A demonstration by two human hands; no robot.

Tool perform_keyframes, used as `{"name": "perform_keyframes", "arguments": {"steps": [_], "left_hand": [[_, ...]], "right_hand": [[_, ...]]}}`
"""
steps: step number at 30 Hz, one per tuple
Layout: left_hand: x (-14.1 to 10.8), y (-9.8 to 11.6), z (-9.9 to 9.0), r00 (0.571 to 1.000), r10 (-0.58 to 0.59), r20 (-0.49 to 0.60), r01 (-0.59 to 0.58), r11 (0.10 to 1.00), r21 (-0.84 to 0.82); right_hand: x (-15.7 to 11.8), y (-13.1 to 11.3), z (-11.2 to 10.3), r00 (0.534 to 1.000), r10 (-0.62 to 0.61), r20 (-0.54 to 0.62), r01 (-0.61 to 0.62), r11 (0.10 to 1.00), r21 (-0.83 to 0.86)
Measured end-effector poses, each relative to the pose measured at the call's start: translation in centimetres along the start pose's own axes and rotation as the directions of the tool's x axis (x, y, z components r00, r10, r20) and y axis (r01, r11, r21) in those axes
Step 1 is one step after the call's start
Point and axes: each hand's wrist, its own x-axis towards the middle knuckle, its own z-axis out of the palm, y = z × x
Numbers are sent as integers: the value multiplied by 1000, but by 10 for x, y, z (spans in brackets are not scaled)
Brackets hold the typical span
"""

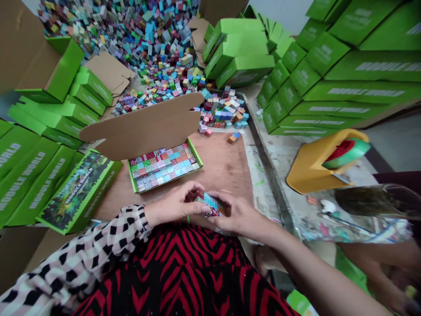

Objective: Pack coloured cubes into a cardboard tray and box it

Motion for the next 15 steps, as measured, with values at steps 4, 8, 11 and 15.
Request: {"name": "perform_keyframes", "arguments": {"steps": [4,8,11,15], "left_hand": [[3,-13,-1,987,164,-5,-157,955,250],[9,-28,4,972,232,36,-213,805,554],[4,-34,5,964,265,1,-210,761,614],[-14,-32,-4,959,282,16,-226,732,643]], "right_hand": [[1,7,-3,974,-225,-36,191,893,-408],[8,22,2,977,-215,6,173,770,-614],[9,28,5,983,-186,0,138,728,-672],[4,30,4,985,-170,16,137,737,-661]]}}
